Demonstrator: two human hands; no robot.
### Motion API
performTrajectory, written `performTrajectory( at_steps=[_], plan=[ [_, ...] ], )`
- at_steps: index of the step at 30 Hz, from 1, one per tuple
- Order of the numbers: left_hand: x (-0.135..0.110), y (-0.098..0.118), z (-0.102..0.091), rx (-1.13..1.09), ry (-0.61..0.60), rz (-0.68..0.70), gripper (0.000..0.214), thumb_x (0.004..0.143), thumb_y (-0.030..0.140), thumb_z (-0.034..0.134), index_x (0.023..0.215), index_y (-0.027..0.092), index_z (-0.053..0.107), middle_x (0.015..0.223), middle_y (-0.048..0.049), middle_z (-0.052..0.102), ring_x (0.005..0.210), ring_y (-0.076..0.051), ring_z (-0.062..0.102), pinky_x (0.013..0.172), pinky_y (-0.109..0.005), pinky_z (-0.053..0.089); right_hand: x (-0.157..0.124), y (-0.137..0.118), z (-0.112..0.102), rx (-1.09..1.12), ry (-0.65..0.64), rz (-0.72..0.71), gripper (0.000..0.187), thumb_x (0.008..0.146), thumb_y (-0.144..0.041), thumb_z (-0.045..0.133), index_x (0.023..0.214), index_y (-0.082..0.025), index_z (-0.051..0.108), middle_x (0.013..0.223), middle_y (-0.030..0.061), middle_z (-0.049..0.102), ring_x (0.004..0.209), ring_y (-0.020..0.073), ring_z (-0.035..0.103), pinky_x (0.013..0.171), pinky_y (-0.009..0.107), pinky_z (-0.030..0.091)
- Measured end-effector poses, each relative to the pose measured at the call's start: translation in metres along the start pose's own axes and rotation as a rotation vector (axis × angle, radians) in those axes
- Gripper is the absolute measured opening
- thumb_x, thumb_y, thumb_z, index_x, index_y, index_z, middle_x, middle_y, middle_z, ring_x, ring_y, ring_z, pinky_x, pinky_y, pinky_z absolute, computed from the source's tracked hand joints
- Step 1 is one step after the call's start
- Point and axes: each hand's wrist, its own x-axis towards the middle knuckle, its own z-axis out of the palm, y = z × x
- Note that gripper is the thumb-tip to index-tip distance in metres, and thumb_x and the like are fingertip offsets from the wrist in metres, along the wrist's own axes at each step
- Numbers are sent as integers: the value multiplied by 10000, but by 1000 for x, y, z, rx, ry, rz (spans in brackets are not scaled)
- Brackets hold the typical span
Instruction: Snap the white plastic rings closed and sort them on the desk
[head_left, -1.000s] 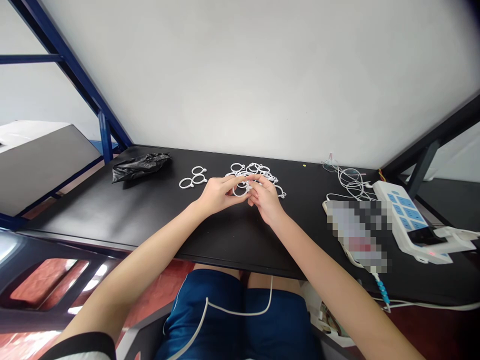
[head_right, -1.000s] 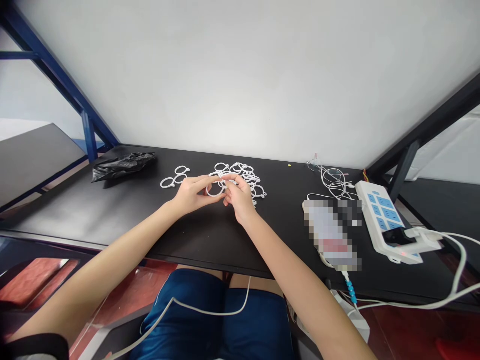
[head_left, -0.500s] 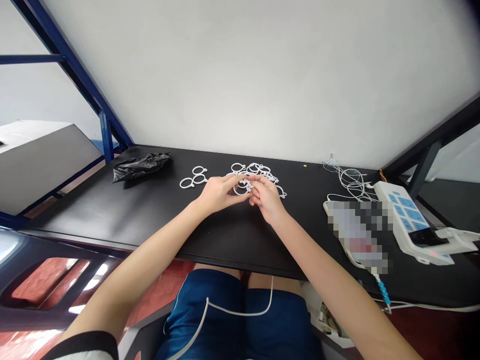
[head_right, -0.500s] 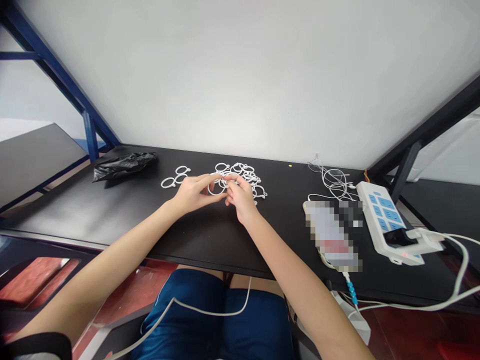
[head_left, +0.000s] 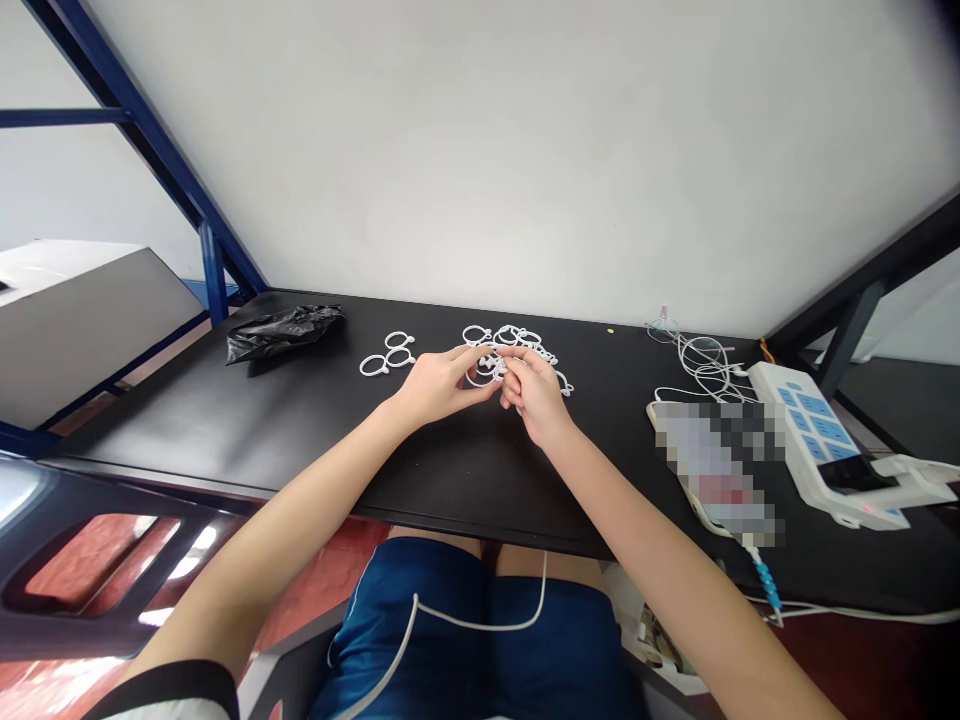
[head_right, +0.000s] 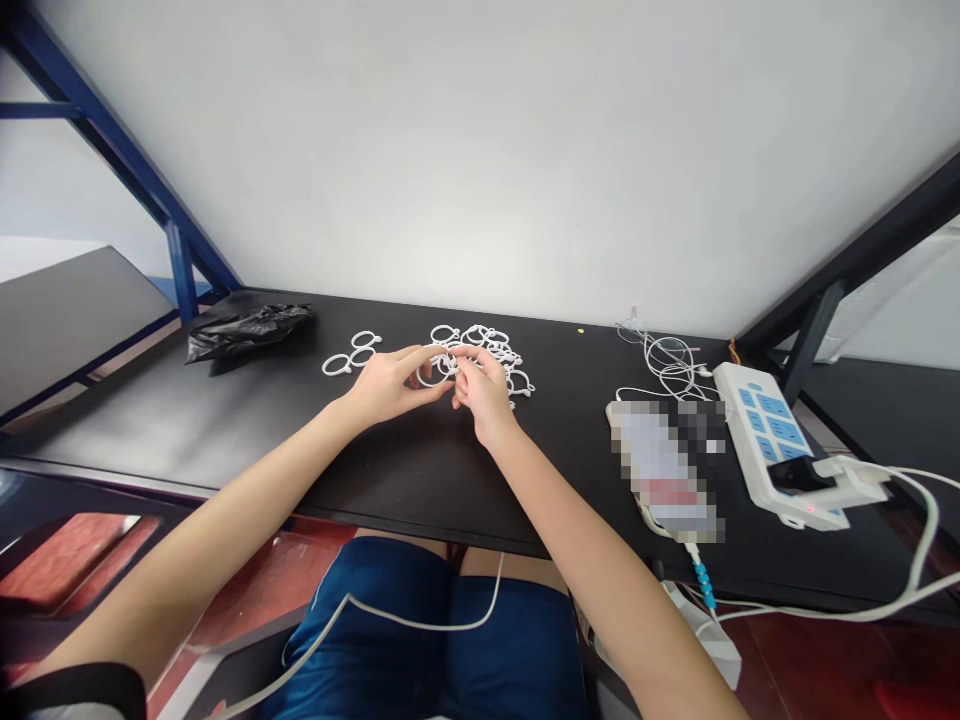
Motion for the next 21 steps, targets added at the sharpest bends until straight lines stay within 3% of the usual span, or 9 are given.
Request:
performTrajectory(
  at_steps=[5, 9, 21],
  plan=[
    [1, -2, -2, 48, -67, -122, 223, 807, 331, 637, 961, 173, 605, 792, 14, 649, 568, -82, 553, 519, -194, 373, 4, -8, -5, 39, 96, -101, 71, 795, -160, 543, 833, -191, 594, 410, -118, 343, 352, 49, 268, 393, 195, 361],
    [2, 0, -3, 44, -169, -170, 211, 826, 339, 601, 957, 176, 573, 826, 9, 654, 597, -95, 575, 527, -201, 367, 6, -10, -7, 58, 127, -87, 85, 782, -142, 534, 820, -185, 597, 405, -116, 341, 353, 48, 274, 393, 194, 361],
    [2, 0, -5, 21, -201, -47, 227, 957, 316, 460, 1089, 207, 608, 984, -34, 603, 568, -47, 523, 523, -166, 378, 6, -4, -4, 30, 102, -61, 59, 774, -163, 559, 810, -187, 599, 410, -112, 379, 346, 46, 283, 388, 197, 370]
  ],
)
